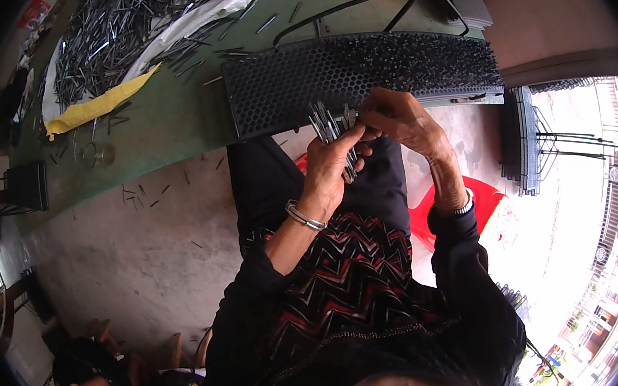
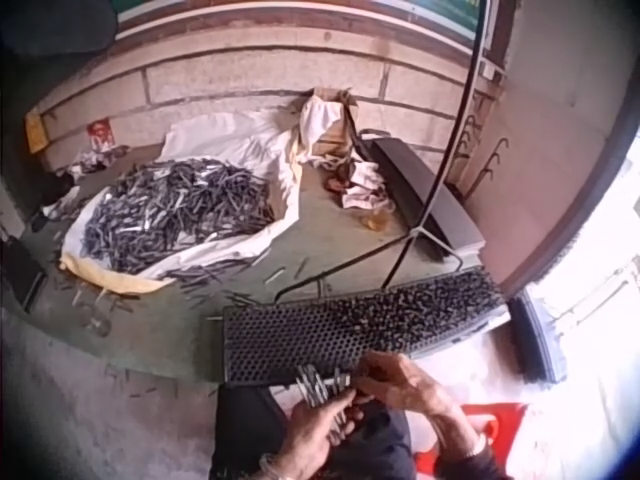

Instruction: Manually inserting small metal pins into a black mesh screen on an assembly table.

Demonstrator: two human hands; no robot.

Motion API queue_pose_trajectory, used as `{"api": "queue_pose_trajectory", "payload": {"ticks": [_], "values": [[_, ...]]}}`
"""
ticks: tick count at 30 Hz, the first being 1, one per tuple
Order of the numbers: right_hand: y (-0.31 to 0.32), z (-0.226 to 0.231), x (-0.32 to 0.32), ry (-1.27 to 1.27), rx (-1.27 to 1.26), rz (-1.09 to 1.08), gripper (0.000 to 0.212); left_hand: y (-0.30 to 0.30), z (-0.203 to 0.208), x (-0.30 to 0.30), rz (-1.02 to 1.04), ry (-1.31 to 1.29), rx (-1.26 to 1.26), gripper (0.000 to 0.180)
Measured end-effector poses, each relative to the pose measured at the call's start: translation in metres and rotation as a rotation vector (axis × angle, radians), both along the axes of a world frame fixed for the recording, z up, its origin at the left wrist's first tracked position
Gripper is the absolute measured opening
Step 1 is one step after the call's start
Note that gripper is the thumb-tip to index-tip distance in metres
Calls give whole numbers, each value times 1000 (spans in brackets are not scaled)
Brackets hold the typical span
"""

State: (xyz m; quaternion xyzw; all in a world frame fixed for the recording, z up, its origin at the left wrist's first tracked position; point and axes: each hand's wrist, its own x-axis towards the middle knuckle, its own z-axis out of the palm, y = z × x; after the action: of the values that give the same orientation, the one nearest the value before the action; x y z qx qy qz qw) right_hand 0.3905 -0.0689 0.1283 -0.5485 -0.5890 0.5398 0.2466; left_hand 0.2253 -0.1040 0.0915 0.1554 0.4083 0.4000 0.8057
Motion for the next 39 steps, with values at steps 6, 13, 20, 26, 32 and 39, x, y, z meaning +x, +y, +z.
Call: {"api": "queue_pose_trajectory", "payload": {"ticks": [6, 13, 20, 26, 32, 39], "values": [[-5, 4, 3, -13, 247, -312, 8, 5, -15, 1, 32, -36, -19, 24], [8, -20, -3, -391, 697, -524, 4, 5, -9, 5, 83, -77, -93, 23], [12, -32, -7, -466, 708, -503, 5, 7, -14, 2, 59, -81, -89, 18], [13, -30, -15, -684, 837, -497, 8, 7, -11, 2, 58, -82, -95, 15], [18, -24, -9, -709, 739, -505, 12, 5, -9, 1, 53, -104, -43, 13], [8, -33, -11, -753, 722, -481, 15, 1, -7, 1, 51, -70, -44, 19]]}}
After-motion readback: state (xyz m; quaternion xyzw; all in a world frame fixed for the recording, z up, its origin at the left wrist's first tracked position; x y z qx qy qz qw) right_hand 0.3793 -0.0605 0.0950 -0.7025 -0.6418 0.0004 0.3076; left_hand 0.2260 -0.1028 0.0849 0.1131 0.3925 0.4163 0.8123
